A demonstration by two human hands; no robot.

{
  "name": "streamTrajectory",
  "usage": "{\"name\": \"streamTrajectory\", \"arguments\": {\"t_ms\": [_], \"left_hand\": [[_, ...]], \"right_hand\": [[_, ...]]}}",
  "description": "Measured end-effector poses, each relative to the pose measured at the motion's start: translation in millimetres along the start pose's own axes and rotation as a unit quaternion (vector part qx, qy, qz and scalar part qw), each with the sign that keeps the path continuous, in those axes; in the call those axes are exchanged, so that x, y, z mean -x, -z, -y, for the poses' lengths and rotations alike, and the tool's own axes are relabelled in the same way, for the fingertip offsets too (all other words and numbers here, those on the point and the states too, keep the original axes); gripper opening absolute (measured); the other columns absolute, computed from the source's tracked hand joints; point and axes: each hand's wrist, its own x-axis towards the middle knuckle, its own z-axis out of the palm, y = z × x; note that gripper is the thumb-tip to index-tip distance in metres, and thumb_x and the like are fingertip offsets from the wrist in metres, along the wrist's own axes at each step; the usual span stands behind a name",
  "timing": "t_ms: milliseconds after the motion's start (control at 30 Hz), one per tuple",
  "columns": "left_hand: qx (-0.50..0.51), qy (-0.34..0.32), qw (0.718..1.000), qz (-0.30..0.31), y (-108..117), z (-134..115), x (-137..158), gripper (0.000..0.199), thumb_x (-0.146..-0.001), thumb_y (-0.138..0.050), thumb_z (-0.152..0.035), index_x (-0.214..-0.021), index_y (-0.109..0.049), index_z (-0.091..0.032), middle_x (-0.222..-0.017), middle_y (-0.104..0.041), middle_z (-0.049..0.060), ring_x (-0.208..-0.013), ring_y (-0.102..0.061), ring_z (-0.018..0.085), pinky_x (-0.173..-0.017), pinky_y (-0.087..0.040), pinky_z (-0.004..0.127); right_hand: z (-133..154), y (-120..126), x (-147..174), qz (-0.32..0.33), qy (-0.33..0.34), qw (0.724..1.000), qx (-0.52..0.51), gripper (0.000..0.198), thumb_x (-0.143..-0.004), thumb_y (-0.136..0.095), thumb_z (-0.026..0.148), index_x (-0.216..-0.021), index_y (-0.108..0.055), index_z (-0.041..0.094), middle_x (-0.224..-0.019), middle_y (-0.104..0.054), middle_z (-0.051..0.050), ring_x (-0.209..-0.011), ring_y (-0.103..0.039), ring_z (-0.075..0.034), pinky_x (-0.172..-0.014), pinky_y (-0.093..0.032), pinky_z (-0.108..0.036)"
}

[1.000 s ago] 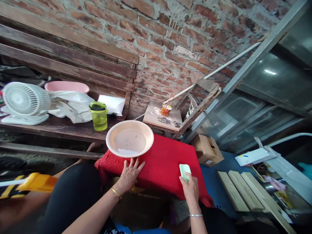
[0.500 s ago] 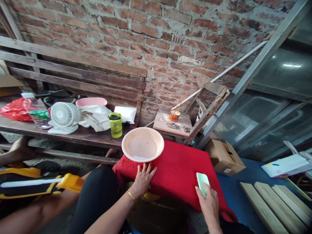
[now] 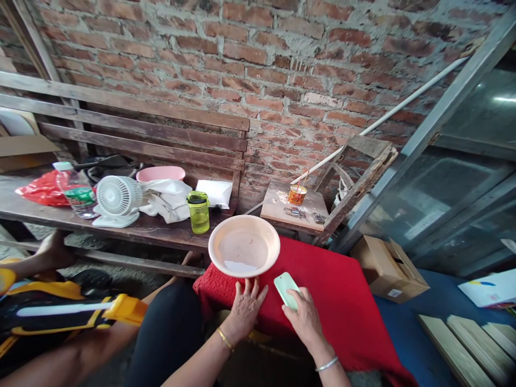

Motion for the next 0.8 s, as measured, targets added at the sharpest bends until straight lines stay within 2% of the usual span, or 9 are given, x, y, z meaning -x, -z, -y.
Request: {"name": "streamTrajectory", "arguments": {"t_ms": [67,133,233,300,400,500,633,700,800], "left_hand": [[-0.003,-0.003,1.0,-0.005,-0.9,-0.1,0.0,0.088,-0.086,-0.075,-0.039,-0.163,-0.032,-0.031,-0.166,-0.035,0.019,-0.148,-0.034,0.05,-0.113,-0.03,0.077],[-0.008,-0.005,1.0,-0.015,-1.2,-1.0,0.1,0.083,-0.089,-0.072,-0.038,-0.162,-0.034,-0.03,-0.163,-0.039,0.02,-0.147,-0.037,0.05,-0.111,-0.032,0.078],[-0.022,-0.008,0.999,-0.041,-1.7,-3.7,0.6,0.076,-0.091,-0.07,-0.033,-0.16,-0.038,-0.028,-0.16,-0.043,0.021,-0.144,-0.041,0.049,-0.11,-0.034,0.077],[-0.039,-0.005,0.997,-0.061,-3.3,-5.8,0.9,0.072,-0.092,-0.067,-0.029,-0.159,-0.042,-0.027,-0.158,-0.047,0.021,-0.142,-0.044,0.048,-0.108,-0.036,0.077],[-0.06,-0.002,0.994,-0.087,-8.0,-7.0,1.1,0.064,-0.094,-0.064,-0.029,-0.156,-0.047,-0.028,-0.154,-0.052,0.02,-0.138,-0.048,0.047,-0.106,-0.039,0.076],[-0.064,0.003,0.991,-0.116,-13.5,-5.9,0.6,0.058,-0.096,-0.061,-0.033,-0.153,-0.05,-0.031,-0.152,-0.054,0.017,-0.136,-0.051,0.045,-0.105,-0.041,0.073],[-0.072,0.007,0.988,-0.137,-20.4,-4.3,-1.5,0.054,-0.098,-0.06,-0.035,-0.151,-0.053,-0.034,-0.15,-0.057,0.015,-0.132,-0.053,0.044,-0.103,-0.043,0.072],[-0.08,0.008,0.986,-0.147,-23.5,-4.4,-3.0,0.052,-0.099,-0.058,-0.035,-0.151,-0.054,-0.034,-0.148,-0.058,0.016,-0.131,-0.054,0.044,-0.102,-0.043,0.071],[-0.084,0.014,0.984,-0.154,-26.0,-5.1,-5.2,0.048,-0.1,-0.056,-0.033,-0.149,-0.057,-0.035,-0.147,-0.058,0.016,-0.13,-0.054,0.043,-0.102,-0.044,0.071]], "right_hand": [[-13.8,5.1,0.8,-0.003,-0.036,0.999,0.013,0.039,-0.077,-0.062,0.038,-0.112,-0.075,0.028,-0.108,-0.067,-0.007,-0.104,-0.067,-0.027,-0.096,-0.055,-0.039],[-40.5,21.8,6.4,-0.034,-0.106,0.993,0.043,0.043,-0.077,-0.059,0.045,-0.112,-0.074,0.026,-0.105,-0.065,-0.007,-0.103,-0.066,-0.028,-0.094,-0.055,-0.04],[-83.1,55.3,17.2,-0.093,-0.215,0.965,0.118,0.051,-0.079,-0.053,0.055,-0.114,-0.073,0.023,-0.096,-0.063,-0.01,-0.099,-0.065,-0.033,-0.088,-0.055,-0.046],[-98.5,70.6,20.1,-0.114,-0.247,0.952,0.144,0.052,-0.08,-0.05,0.058,-0.111,-0.073,0.022,-0.091,-0.062,-0.012,-0.097,-0.064,-0.037,-0.085,-0.055,-0.051],[-89.8,67.5,12.0,-0.12,-0.218,0.963,0.106,0.049,-0.078,-0.054,0.058,-0.105,-0.073,0.022,-0.089,-0.062,-0.012,-0.096,-0.064,-0.037,-0.089,-0.054,-0.051],[-51.1,37.3,-8.4,-0.103,-0.142,0.984,0.036,0.044,-0.076,-0.06,0.053,-0.104,-0.074,0.022,-0.095,-0.064,-0.01,-0.096,-0.066,-0.031,-0.093,-0.055,-0.045],[-3.5,-2.5,-33.5,-0.041,-0.038,0.998,0.0,0.032,-0.077,-0.062,0.04,-0.103,-0.075,0.025,-0.099,-0.065,-0.007,-0.095,-0.067,-0.027,-0.09,-0.055,-0.039],[-0.6,-7.7,-39.2,-0.019,-0.025,0.999,0.006,0.032,-0.077,-0.061,0.037,-0.103,-0.076,0.026,-0.099,-0.065,-0.007,-0.094,-0.066,-0.026,-0.09,-0.055,-0.039],[-27.9,6.6,-37.2,-0.043,-0.07,0.997,0.015,0.036,-0.075,-0.061,0.042,-0.103,-0.076,0.026,-0.099,-0.064,-0.007,-0.092,-0.065,-0.027,-0.089,-0.054,-0.04]]}}
